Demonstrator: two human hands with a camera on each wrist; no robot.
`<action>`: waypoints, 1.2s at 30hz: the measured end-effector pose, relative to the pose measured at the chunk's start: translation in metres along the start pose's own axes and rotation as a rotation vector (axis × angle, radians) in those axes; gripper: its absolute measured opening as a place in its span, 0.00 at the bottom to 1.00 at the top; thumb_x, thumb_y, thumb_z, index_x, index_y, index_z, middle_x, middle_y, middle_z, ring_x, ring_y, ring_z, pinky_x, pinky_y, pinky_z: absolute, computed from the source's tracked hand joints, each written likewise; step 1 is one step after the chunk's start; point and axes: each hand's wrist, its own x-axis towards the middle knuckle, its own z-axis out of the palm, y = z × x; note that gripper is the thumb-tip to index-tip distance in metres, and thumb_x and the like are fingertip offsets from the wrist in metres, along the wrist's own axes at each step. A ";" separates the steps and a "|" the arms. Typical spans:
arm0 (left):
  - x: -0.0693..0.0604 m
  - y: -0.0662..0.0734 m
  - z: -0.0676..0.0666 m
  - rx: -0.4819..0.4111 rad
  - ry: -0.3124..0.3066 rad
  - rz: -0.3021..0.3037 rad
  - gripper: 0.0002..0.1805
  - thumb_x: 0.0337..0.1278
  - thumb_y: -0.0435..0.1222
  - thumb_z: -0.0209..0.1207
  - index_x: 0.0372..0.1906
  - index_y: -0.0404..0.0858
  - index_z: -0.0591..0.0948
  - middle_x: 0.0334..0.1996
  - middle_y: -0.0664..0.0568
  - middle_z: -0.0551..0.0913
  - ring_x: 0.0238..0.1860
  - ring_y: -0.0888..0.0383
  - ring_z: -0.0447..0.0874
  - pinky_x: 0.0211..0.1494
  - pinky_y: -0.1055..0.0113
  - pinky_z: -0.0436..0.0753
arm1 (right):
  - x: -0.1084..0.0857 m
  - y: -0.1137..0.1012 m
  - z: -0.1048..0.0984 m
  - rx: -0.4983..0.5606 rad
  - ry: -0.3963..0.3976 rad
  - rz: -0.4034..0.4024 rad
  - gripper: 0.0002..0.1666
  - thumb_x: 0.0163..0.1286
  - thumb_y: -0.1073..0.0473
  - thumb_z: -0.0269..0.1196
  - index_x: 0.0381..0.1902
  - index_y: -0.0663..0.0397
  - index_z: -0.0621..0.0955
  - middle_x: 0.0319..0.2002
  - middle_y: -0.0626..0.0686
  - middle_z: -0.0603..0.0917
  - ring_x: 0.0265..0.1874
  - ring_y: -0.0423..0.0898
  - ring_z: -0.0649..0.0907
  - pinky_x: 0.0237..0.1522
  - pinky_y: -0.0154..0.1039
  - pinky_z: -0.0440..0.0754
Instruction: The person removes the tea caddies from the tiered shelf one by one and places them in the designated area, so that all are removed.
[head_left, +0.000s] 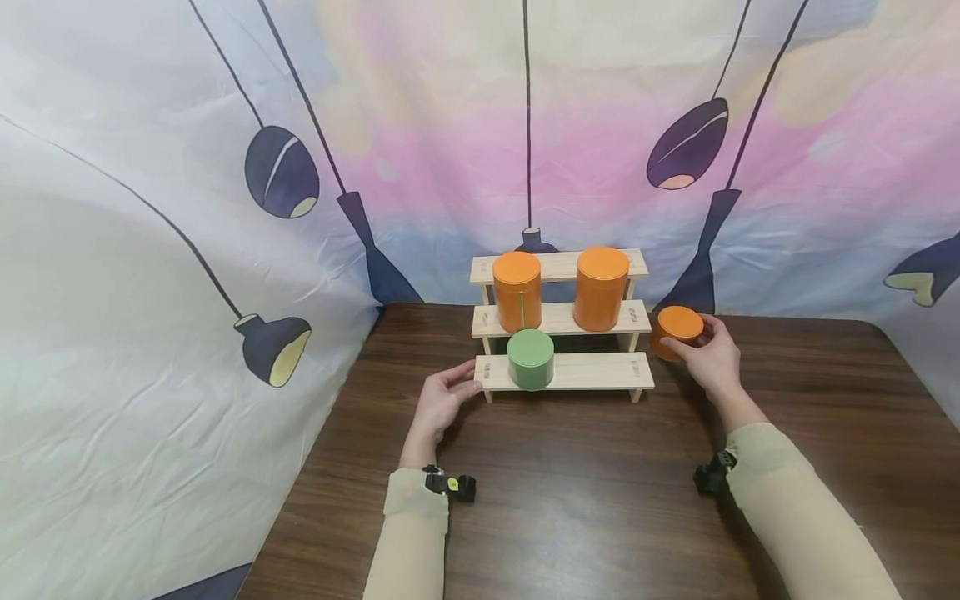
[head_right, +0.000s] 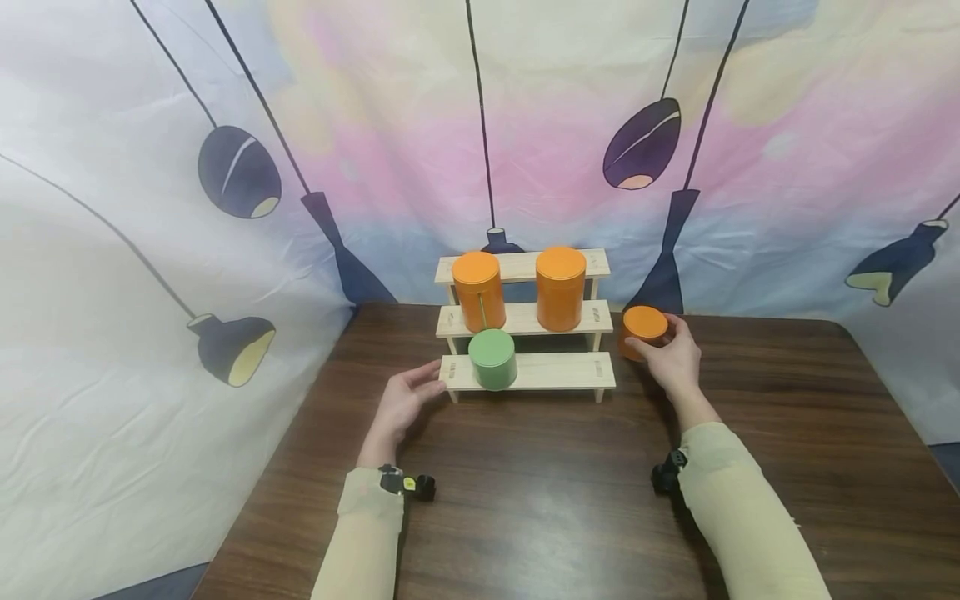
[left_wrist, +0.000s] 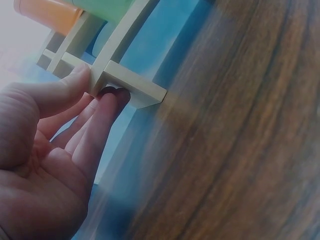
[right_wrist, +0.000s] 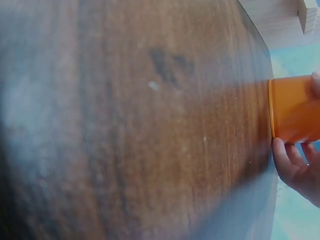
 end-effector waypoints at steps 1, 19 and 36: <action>0.000 0.000 0.000 -0.002 0.000 -0.003 0.25 0.67 0.27 0.70 0.68 0.32 0.83 0.60 0.36 0.86 0.59 0.49 0.88 0.56 0.68 0.85 | 0.000 0.000 0.000 0.002 -0.001 0.002 0.56 0.71 0.51 0.75 0.84 0.64 0.57 0.77 0.69 0.68 0.74 0.66 0.71 0.71 0.61 0.73; -0.002 0.004 0.000 0.010 0.006 -0.009 0.25 0.67 0.26 0.69 0.68 0.32 0.83 0.61 0.37 0.86 0.60 0.48 0.87 0.59 0.66 0.84 | 0.002 0.001 0.001 0.011 -0.009 0.012 0.57 0.70 0.51 0.76 0.84 0.63 0.57 0.77 0.69 0.67 0.75 0.65 0.71 0.71 0.60 0.73; 0.000 0.000 0.000 0.011 -0.002 -0.006 0.25 0.68 0.27 0.69 0.68 0.33 0.83 0.61 0.37 0.86 0.59 0.49 0.88 0.59 0.65 0.85 | 0.003 0.003 0.000 -0.005 -0.004 0.011 0.57 0.70 0.51 0.76 0.84 0.63 0.57 0.77 0.69 0.68 0.74 0.65 0.72 0.71 0.61 0.73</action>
